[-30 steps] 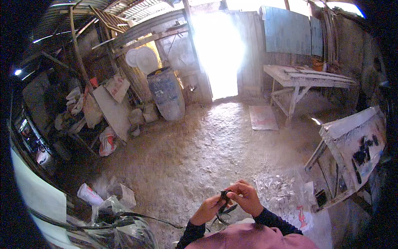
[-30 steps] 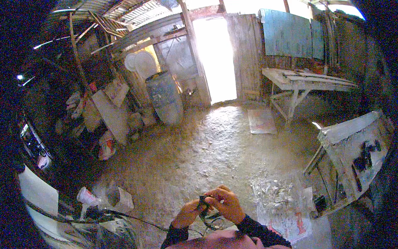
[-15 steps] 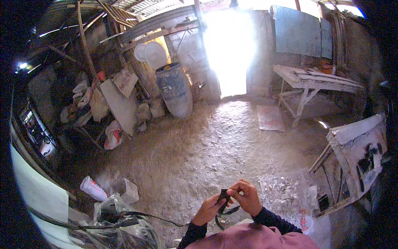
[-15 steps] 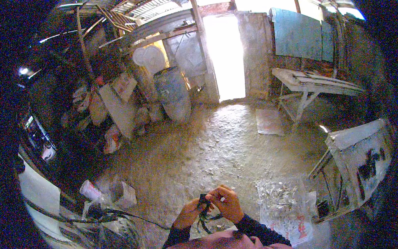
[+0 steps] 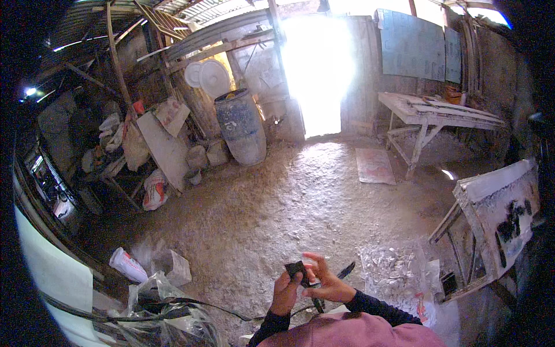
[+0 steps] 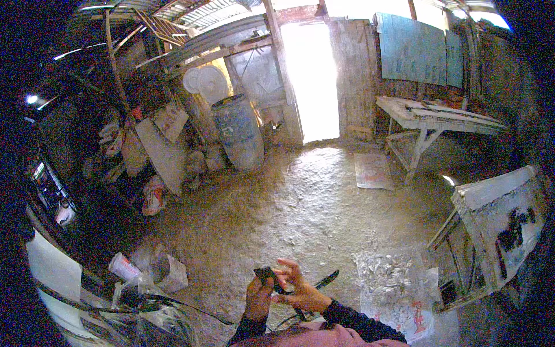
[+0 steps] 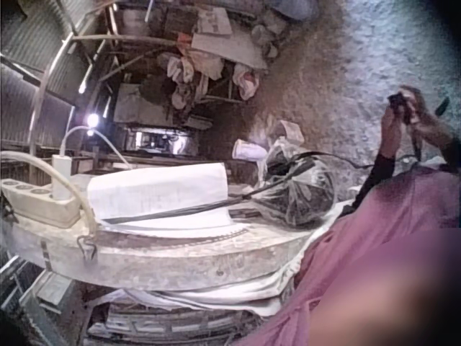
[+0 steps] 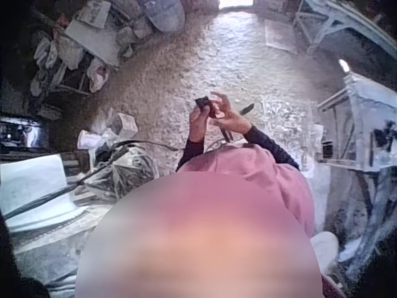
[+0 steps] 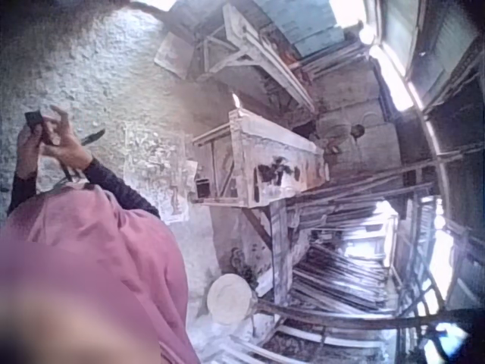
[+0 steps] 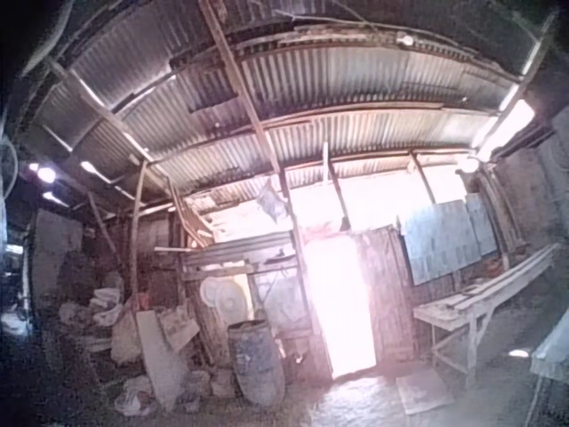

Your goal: The person sits on the floor and ties black cords into knots by hand. They repeatedly pick up cords, tie them, and place the finished knots on the table. Another person is visible in the background working at a separate table.

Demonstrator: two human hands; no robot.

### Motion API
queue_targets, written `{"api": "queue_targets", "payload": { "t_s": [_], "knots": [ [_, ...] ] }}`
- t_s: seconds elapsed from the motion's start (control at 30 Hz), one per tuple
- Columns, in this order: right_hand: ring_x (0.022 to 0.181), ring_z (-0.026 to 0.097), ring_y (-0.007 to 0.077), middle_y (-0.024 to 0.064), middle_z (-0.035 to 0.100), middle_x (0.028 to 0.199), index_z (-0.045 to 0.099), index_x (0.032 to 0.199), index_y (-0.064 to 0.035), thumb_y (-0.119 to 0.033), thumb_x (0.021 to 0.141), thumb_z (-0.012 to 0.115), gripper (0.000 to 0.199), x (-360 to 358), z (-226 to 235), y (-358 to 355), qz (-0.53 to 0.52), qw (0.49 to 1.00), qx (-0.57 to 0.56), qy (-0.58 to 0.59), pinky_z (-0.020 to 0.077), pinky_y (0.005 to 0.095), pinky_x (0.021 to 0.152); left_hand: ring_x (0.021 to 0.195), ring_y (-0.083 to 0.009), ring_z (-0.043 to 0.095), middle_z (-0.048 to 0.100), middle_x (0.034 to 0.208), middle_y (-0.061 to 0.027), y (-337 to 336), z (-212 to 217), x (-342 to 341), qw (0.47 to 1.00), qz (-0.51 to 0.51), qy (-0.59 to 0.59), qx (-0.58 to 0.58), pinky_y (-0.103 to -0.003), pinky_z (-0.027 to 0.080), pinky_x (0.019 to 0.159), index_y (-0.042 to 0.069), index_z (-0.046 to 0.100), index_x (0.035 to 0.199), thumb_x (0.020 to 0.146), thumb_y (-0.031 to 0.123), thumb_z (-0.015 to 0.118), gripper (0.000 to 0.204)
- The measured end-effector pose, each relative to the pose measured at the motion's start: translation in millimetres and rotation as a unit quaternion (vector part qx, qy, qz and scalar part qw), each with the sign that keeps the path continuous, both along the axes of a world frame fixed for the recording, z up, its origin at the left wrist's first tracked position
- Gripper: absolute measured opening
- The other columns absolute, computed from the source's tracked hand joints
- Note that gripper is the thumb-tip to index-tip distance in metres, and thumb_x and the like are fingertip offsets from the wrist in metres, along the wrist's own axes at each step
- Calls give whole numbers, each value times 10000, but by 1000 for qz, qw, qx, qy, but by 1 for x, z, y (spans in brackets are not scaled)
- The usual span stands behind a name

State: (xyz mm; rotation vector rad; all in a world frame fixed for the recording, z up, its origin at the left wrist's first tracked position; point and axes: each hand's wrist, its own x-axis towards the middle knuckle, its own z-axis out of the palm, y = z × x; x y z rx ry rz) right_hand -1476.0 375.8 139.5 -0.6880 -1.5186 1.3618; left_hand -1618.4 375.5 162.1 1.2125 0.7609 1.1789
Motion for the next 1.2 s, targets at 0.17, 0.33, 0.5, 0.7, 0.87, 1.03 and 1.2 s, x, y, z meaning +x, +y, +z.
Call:
{"api": "queue_targets", "payload": {
  "t_s": [0.17, 0.33, 0.5, 0.7, 0.87, 1.03, 1.2],
  "knots": [
    [993, 428, 165, 60, 434, 1130, 369, 1226, -56, -172, 759, 657, 561, -26, -22, -6, 86, 984, -142, -58, 338, 321, 915, 739, -154, 560, 562, 809, -56, -1, 0, -8, 983, -19, -143, -112, -280, 463, 690, 4, 502, 1049, 864, 264, 506, 319],
    [572, 469, 47, -29, 520, 674, 560, 953, -64, -266, 848, 559, 228, -20, -20, -7, 211, 959, -191, 3, 387, 201, 511, 663, -181, 541, 540, 758, -39, 14, 5, -31, 934, -3, -355, -45, -356, 451, 641, 55, 485, 1032, 844, 225, 536, 258],
    [569, 445, 62, -28, 487, 630, 553, 972, -52, -291, 848, 556, 270, -19, -12, -4, 149, 972, -110, -145, 381, 227, 509, 633, -106, 495, 538, 768, 14, 29, 4, -65, 890, 142, -433, -23, -269, 427, 608, 113, 478, 1127, 841, 203, 536, 305],
    [608, 455, 92, 35, 508, 653, 555, 921, -28, -358, 847, 531, 339, -3, -6, 1, 140, 947, -94, -275, 403, 292, 550, 631, -100, 477, 530, 790, 21, 40, -7, -94, 834, 158, -526, -53, -250, 439, 619, 133, 469, 1168, 847, 163, 519, 326],
    [653, 478, 166, 127, 516, 707, 526, 919, -23, -326, 846, 536, 312, 12, -10, 3, 151, 956, -3, -252, 406, 338, 603, 629, -105, 475, 526, 788, 5, 41, -12, -109, 828, 185, -530, -10, -243, 445, 623, 118, 444, 1189, 854, 131, 504, 341],
    [679, 474, 135, 122, 526, 727, 511, 934, -45, -231, 864, 516, 199, 25, -9, 2, 149, 931, 35, -332, 417, 335, 619, 628, -105, 473, 529, 804, -5, 43, -13, -118, 821, 169, -545, -9, -244, 448, 626, 108, 445, 1186, 858, 117, 494, 332],
    [756, 547, 350, 224, 538, 796, 495, 1033, -11, -404, 863, 463, 429, 26, 3, 1, 169, 926, 11, -337, 409, 391, 651, 624, -113, 482, 542, 808, -14, 44, -14, -117, 828, 170, -535, -4, -240, 457, 620, 118, 466, 1177, 858, 89, 482, 320]
  ]
}}
